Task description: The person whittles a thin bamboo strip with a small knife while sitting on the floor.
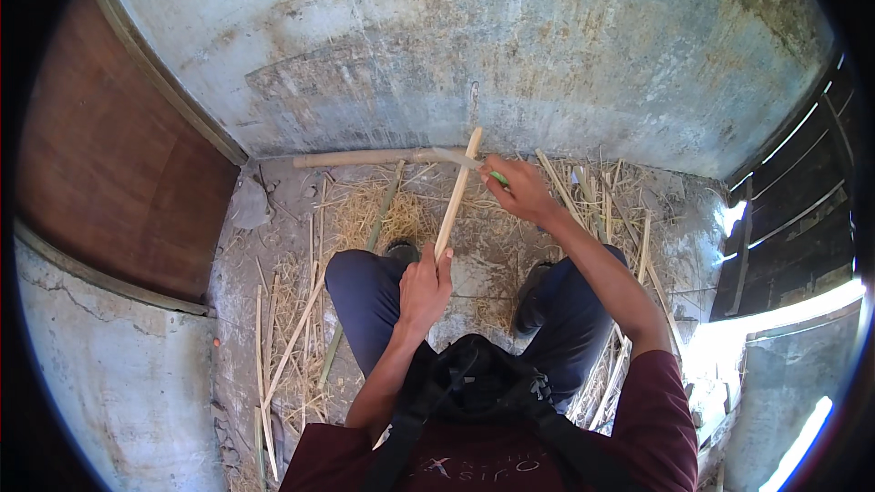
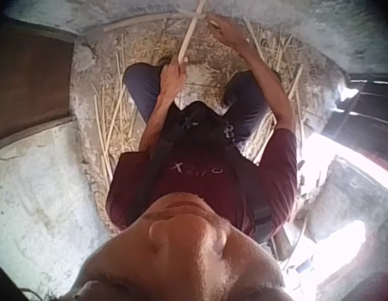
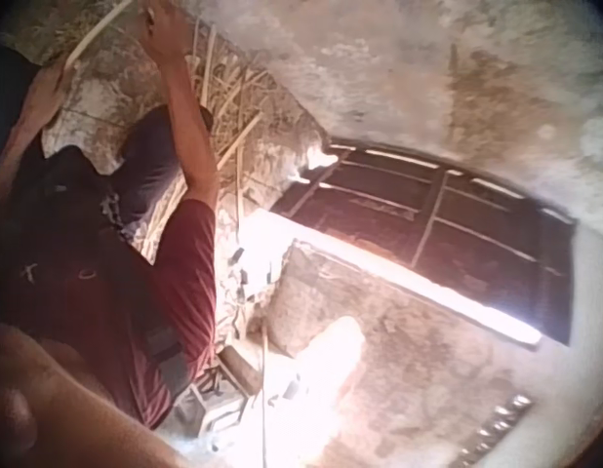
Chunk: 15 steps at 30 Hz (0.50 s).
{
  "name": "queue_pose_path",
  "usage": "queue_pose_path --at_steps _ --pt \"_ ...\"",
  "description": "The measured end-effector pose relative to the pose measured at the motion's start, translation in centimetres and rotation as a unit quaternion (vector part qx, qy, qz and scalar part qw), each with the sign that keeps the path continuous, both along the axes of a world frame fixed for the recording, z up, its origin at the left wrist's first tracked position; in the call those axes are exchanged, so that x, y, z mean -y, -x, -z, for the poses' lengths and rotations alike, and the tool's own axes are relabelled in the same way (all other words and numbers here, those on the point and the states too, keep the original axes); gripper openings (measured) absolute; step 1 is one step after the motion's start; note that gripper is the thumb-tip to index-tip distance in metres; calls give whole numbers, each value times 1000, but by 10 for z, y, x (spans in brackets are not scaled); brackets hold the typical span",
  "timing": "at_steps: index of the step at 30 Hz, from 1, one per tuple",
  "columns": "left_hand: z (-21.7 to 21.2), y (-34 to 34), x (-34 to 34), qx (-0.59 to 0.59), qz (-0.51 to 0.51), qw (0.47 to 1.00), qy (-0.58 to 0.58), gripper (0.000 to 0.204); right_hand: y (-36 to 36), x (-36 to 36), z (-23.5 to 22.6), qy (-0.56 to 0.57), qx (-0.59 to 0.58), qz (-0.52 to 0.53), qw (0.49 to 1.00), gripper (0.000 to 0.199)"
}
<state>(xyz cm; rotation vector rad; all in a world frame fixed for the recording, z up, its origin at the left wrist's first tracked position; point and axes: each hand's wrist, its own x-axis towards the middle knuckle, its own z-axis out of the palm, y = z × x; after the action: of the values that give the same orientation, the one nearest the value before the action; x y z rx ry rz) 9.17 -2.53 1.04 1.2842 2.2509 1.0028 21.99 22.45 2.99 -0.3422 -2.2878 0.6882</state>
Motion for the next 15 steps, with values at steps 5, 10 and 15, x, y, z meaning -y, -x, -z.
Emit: queue_pose_path --at_steps 5,10,15 --pt "-5 0 0 8 6 1000 3 31 -1 19 9 -80 -11 -80 994 6" --pt "1 -3 -1 -8 14 1000 -10 29 -2 -3 -4 -3 -7 5 1000 6" --pt "-1 -2 -1 3 9 1000 -9 28 -2 8 4 -47 11 -23 999 8"
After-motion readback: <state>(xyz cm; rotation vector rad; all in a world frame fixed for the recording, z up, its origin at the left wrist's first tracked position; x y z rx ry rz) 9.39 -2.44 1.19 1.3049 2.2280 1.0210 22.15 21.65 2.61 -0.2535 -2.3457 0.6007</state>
